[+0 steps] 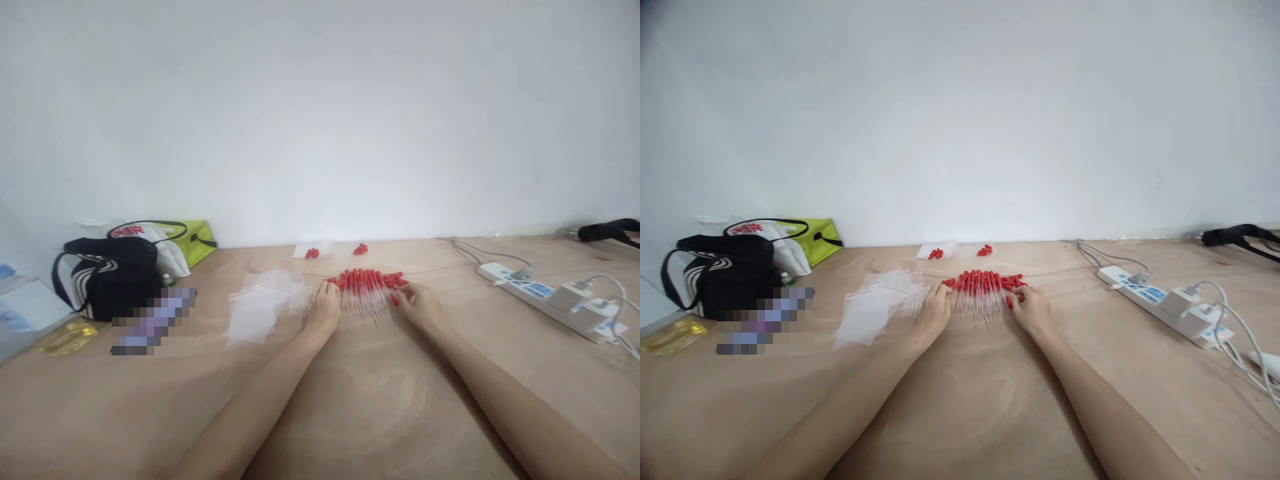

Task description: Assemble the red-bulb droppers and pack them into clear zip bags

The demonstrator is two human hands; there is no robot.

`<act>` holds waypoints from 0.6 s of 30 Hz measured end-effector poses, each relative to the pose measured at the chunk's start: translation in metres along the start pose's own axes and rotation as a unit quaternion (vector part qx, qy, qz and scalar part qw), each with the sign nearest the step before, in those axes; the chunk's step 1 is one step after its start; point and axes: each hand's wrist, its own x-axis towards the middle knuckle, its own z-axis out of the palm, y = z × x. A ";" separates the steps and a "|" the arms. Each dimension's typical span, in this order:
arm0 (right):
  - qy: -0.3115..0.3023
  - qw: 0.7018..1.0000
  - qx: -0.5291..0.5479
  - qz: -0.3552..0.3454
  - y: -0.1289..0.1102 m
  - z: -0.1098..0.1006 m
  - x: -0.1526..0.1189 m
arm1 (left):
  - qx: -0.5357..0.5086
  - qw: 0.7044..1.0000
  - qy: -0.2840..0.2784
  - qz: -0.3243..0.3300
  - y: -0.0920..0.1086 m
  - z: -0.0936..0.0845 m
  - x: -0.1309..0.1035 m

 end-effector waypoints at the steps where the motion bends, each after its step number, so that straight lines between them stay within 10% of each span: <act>1: -0.004 1.000 -0.004 -0.002 -0.001 0.000 0.000 | 0.001 1.000 0.003 0.000 0.000 0.001 0.000; 18: -0.042 0.998 -0.031 0.018 0.005 0.016 0.000 | 0.040 0.998 -0.039 0.012 0.007 0.021 -0.006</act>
